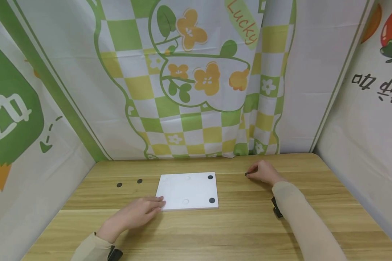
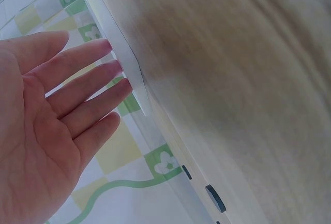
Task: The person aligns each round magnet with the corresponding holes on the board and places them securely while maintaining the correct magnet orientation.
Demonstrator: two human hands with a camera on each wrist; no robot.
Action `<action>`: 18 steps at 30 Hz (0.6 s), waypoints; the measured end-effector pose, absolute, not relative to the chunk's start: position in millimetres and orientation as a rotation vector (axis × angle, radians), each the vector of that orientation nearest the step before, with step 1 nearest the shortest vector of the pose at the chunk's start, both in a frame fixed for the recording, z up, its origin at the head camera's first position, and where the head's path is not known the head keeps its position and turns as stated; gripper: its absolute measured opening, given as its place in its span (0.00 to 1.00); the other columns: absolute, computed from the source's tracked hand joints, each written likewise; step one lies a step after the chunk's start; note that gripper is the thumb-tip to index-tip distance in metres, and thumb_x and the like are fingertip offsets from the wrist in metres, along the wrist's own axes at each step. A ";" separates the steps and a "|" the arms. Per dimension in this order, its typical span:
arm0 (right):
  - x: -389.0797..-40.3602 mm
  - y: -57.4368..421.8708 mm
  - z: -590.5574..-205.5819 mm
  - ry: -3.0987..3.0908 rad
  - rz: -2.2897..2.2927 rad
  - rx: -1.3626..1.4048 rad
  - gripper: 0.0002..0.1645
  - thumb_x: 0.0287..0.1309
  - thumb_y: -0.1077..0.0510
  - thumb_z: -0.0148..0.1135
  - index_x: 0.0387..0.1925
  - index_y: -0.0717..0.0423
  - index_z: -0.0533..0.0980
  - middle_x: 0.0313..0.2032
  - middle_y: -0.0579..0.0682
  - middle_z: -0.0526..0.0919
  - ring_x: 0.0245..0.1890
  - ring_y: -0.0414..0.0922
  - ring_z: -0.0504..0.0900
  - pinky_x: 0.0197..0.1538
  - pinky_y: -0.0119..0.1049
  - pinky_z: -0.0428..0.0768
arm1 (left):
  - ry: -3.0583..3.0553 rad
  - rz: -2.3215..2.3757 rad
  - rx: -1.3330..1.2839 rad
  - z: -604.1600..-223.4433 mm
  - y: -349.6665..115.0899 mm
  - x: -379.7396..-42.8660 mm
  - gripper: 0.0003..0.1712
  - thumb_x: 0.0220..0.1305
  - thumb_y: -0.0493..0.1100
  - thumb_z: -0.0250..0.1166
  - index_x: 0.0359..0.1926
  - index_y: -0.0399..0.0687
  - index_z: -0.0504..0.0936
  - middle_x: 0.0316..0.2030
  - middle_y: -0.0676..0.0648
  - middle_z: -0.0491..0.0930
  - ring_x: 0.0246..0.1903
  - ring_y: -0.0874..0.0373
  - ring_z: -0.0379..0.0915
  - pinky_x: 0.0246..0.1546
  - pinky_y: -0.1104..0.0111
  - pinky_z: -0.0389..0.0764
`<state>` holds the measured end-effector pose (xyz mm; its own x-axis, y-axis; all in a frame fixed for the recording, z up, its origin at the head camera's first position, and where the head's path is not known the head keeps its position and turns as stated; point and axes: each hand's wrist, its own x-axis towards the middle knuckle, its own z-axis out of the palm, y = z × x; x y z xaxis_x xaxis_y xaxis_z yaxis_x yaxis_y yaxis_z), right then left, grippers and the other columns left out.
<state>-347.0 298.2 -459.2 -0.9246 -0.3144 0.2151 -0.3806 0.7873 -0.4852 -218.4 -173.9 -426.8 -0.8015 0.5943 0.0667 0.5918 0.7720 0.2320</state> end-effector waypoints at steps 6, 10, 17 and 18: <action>-347.6 299.1 -459.9 -2.842 0.788 0.592 0.07 0.47 0.54 0.72 0.29 0.53 0.84 0.33 0.48 0.86 0.39 0.50 0.82 0.49 0.51 0.79 | 2.957 0.360 0.993 -427.5 -174.0 -218.9 0.18 0.70 0.45 0.53 0.55 0.45 0.79 0.59 0.42 0.75 0.59 0.46 0.72 0.61 0.53 0.73; -346.5 298.4 -459.0 -2.834 0.769 0.613 0.07 0.47 0.55 0.72 0.29 0.53 0.84 0.32 0.47 0.86 0.38 0.50 0.82 0.48 0.49 0.79 | 2.961 0.358 0.989 -427.1 -173.9 -218.6 0.18 0.70 0.45 0.53 0.55 0.45 0.79 0.59 0.43 0.76 0.58 0.46 0.72 0.61 0.52 0.73; -346.3 299.0 -459.1 -2.827 0.766 0.628 0.07 0.47 0.55 0.72 0.29 0.54 0.84 0.32 0.47 0.86 0.37 0.49 0.83 0.47 0.47 0.80 | 2.963 0.357 0.991 -426.9 -173.9 -218.3 0.18 0.70 0.45 0.53 0.55 0.45 0.80 0.59 0.43 0.76 0.58 0.46 0.73 0.61 0.53 0.73; -346.9 299.2 -459.5 -2.825 0.766 0.629 0.07 0.47 0.55 0.73 0.28 0.53 0.84 0.31 0.47 0.86 0.37 0.48 0.83 0.46 0.47 0.80 | 2.962 0.356 0.991 -427.0 -174.1 -218.3 0.18 0.70 0.45 0.53 0.55 0.45 0.80 0.59 0.43 0.76 0.58 0.46 0.73 0.61 0.53 0.73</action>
